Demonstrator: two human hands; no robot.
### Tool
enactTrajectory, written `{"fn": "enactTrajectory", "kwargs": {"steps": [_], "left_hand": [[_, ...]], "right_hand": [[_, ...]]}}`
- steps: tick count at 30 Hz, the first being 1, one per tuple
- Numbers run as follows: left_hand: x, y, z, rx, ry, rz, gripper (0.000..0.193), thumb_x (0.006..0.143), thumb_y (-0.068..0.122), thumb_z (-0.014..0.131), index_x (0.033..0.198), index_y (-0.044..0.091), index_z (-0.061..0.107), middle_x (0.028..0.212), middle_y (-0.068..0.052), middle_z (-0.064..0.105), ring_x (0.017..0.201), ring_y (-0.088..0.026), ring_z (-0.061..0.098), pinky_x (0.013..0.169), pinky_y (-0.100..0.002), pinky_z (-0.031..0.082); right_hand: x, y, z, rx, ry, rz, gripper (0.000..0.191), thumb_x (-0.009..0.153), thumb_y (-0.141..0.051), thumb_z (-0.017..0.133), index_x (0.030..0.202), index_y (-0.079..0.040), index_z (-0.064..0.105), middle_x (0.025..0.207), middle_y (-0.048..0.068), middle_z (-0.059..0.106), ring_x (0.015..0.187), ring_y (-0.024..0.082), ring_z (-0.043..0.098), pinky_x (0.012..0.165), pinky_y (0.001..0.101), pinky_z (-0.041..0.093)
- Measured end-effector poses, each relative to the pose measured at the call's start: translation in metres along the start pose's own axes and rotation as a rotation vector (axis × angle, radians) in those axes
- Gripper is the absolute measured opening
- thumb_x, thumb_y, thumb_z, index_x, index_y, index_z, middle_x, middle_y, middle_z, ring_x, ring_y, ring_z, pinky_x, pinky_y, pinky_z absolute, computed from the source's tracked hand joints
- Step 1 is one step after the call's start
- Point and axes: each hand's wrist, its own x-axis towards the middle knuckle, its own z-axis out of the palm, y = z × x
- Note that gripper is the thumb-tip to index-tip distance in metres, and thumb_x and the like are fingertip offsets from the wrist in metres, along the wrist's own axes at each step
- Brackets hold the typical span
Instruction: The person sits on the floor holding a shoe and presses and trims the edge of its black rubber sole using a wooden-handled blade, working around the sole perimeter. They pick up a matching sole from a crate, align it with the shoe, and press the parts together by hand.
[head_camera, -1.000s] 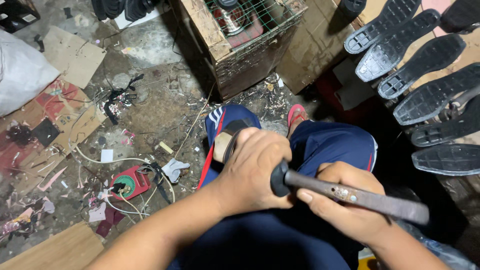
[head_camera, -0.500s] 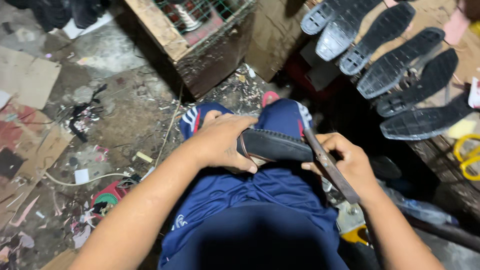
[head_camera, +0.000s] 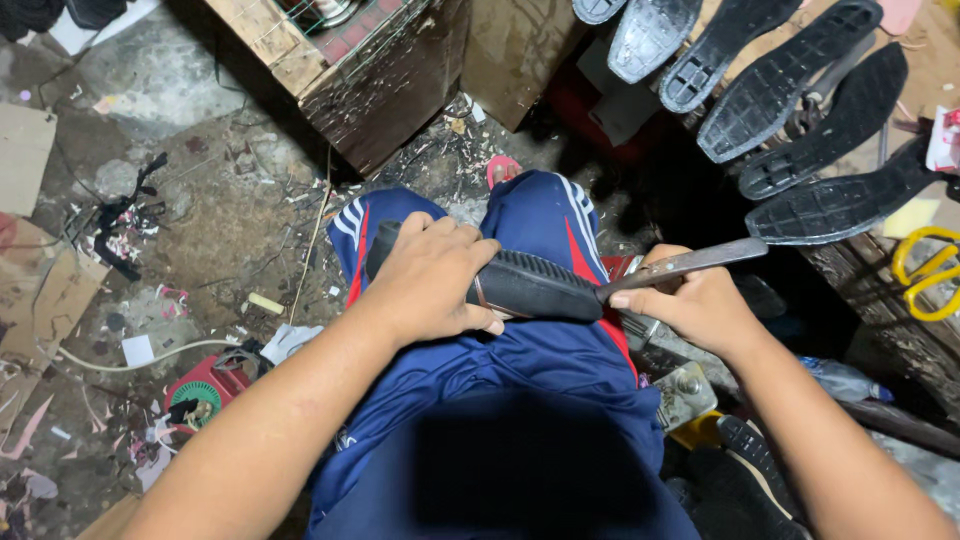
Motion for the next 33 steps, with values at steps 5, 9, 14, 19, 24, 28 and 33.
{"fn": "enactTrajectory", "kwargs": {"steps": [5, 9, 14, 19, 24, 28, 33], "left_hand": [[0.002, -0.009, -0.005, -0.007, -0.003, 0.005, 0.078, 0.053, 0.052, 0.089, 0.113, 0.007, 0.07, 0.102, -0.011, 0.067, 0.102, -0.03, 0.059, 0.087, -0.045, 0.036], [0.004, -0.016, -0.007, -0.018, -0.02, 0.0, 0.077, 0.055, 0.051, 0.089, 0.114, 0.005, 0.069, 0.103, -0.012, 0.067, 0.103, -0.03, 0.057, 0.087, -0.045, 0.036], [0.007, -0.023, -0.006, -0.029, -0.044, 0.002, 0.076, 0.056, 0.049, 0.09, 0.113, 0.005, 0.067, 0.104, -0.012, 0.065, 0.105, -0.031, 0.056, 0.087, -0.045, 0.036], [0.006, -0.025, -0.005, -0.034, -0.06, 0.0, 0.068, 0.056, 0.046, 0.091, 0.106, 0.008, 0.066, 0.1, -0.011, 0.064, 0.104, -0.03, 0.056, 0.087, -0.046, 0.036], [0.002, -0.025, -0.004, -0.022, -0.039, 0.01, 0.067, 0.055, 0.046, 0.091, 0.104, 0.008, 0.066, 0.099, -0.011, 0.064, 0.103, -0.031, 0.056, 0.087, -0.046, 0.036], [-0.003, -0.025, 0.0, -0.002, -0.03, -0.004, 0.067, 0.054, 0.047, 0.092, 0.102, 0.008, 0.066, 0.099, -0.01, 0.064, 0.103, -0.031, 0.056, 0.087, -0.046, 0.036], [-0.009, -0.019, 0.005, 0.02, 0.048, 0.02, 0.076, 0.052, 0.051, 0.091, 0.108, 0.006, 0.067, 0.102, -0.011, 0.066, 0.103, -0.03, 0.057, 0.087, -0.046, 0.036]], "right_hand": [[0.019, -0.013, 0.01, 0.001, -0.067, -0.112, 0.024, 0.074, -0.018, 0.088, 0.073, -0.007, 0.066, 0.066, -0.001, 0.063, 0.063, 0.007, 0.055, 0.055, 0.0253, 0.044], [0.031, -0.026, 0.021, 0.066, -0.108, -0.161, 0.024, 0.075, -0.017, 0.087, 0.072, -0.008, 0.064, 0.067, -0.002, 0.064, 0.062, 0.006, 0.056, 0.054, 0.0248, 0.045], [0.047, -0.041, 0.033, -0.017, -0.138, -0.232, 0.025, 0.075, -0.017, 0.087, 0.07, -0.007, 0.065, 0.065, 0.0, 0.062, 0.06, 0.008, 0.054, 0.053, 0.0272, 0.043], [0.063, -0.067, 0.04, -0.174, -0.212, -0.277, 0.024, 0.074, -0.025, 0.088, 0.074, -0.008, 0.071, 0.064, 0.001, 0.066, 0.057, 0.009, 0.06, 0.052, 0.0282, 0.046], [0.077, -0.107, 0.047, -0.336, -0.292, -0.308, 0.026, 0.073, -0.033, 0.086, 0.078, -0.01, 0.075, 0.064, 0.003, 0.068, 0.053, 0.015, 0.062, 0.05, 0.0309, 0.046], [0.075, -0.129, 0.057, -0.488, -0.246, -0.361, 0.03, 0.072, -0.039, 0.086, 0.078, -0.012, 0.075, 0.063, 0.006, 0.068, 0.052, 0.021, 0.063, 0.051, 0.0343, 0.047], [0.069, -0.137, 0.073, -0.414, -0.175, -0.432, 0.029, 0.076, -0.038, 0.084, 0.08, -0.011, 0.074, 0.07, 0.006, 0.07, 0.063, 0.023, 0.068, 0.056, 0.0357, 0.051]]}}
